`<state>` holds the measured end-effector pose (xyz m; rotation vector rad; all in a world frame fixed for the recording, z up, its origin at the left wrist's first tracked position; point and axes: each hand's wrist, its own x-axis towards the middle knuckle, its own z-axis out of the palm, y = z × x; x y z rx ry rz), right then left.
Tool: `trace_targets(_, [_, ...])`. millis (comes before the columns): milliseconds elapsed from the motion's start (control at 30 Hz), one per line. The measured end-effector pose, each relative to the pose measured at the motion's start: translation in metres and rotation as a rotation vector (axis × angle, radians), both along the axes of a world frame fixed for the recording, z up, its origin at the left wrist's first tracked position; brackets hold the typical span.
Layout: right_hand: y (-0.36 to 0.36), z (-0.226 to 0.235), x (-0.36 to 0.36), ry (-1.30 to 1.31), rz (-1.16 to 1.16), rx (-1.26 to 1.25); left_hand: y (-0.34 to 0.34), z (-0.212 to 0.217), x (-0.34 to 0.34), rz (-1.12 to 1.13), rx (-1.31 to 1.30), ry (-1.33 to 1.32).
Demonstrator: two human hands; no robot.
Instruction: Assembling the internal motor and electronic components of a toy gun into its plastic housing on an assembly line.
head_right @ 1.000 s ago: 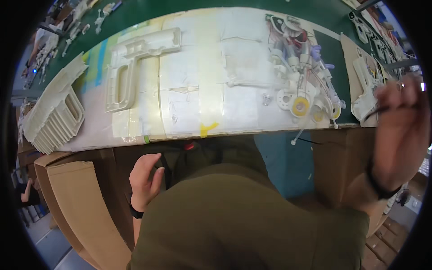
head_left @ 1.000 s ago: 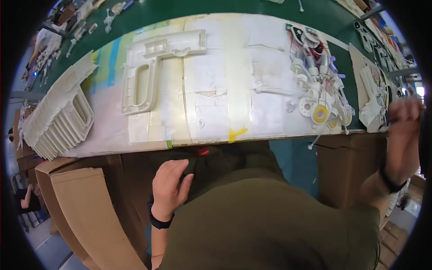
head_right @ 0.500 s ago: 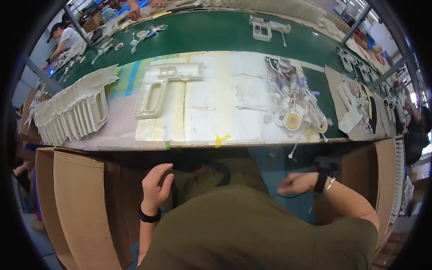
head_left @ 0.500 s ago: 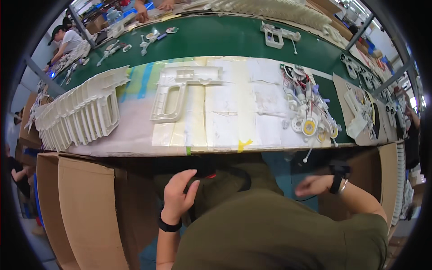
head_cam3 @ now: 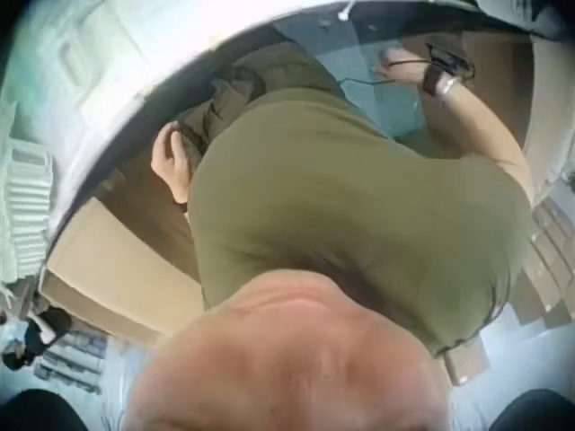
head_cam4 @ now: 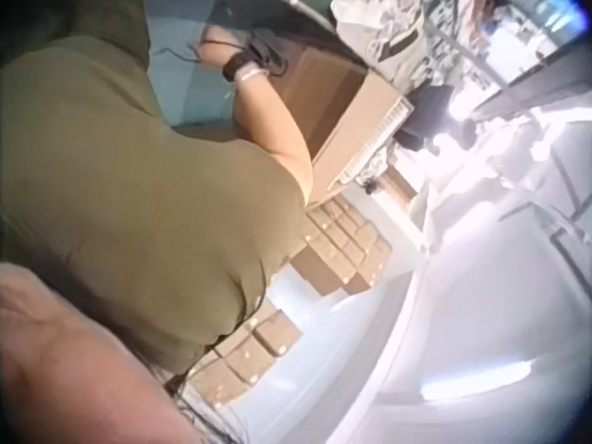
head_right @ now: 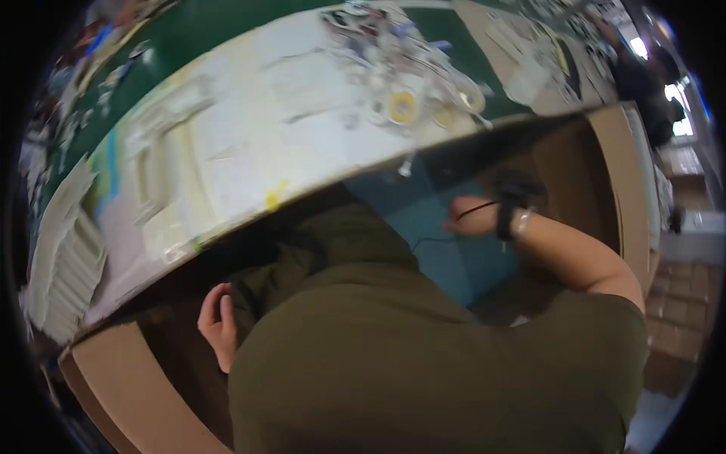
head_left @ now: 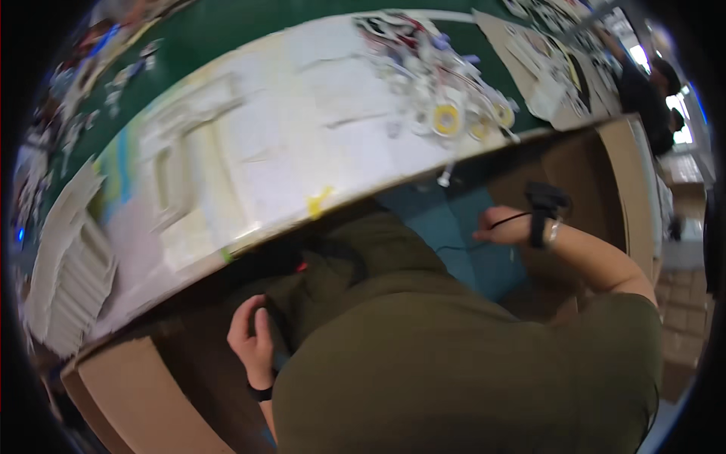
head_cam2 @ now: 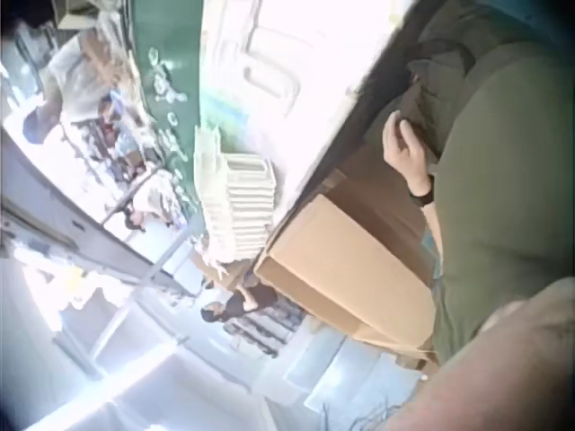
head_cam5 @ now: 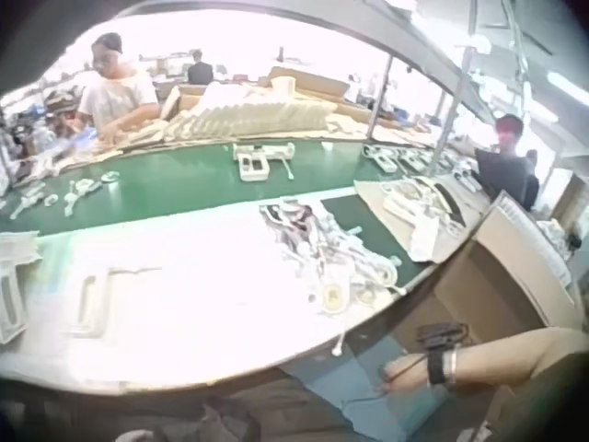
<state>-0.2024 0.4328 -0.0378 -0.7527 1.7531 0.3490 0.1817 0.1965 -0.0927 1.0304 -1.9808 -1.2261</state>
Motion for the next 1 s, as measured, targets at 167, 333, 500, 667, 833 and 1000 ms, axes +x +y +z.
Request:
trace_targets(167, [-0.03, 0.047, 0.05, 0.199, 0.595, -0.667, -0.002, 0.036, -0.064, -0.425, 0.027, 0.038])
trace_targets(333, [-0.088, 0.086, 0.074, 0.087, 0.951, -0.834, 0.01, 0.063, -0.17, -0.914, 0.19, 0.27])
trace_targets(500, [-0.127, 0.104, 0.118, -0.47, 0.748, -1.26, 0.015, 0.034, -0.232, -1.013, 0.957, 0.442])
trace_targets(667, [-0.159, 0.116, 0.152, -1.08, 0.461, -1.145, 0.01, 0.042, -0.218, -1.046, 0.983, 0.403])
trace_targets(833, [-0.161, 0.089, 0.168, -1.438, 0.227, -0.888, -0.021, 0.038, -0.209, -0.919, 1.056, 0.494])
trace_targets(1000, [-0.16, 0.078, 0.183, -1.448, 0.247, -0.926, -0.017, 0.071, -0.224, -0.892, 0.887, 0.525])
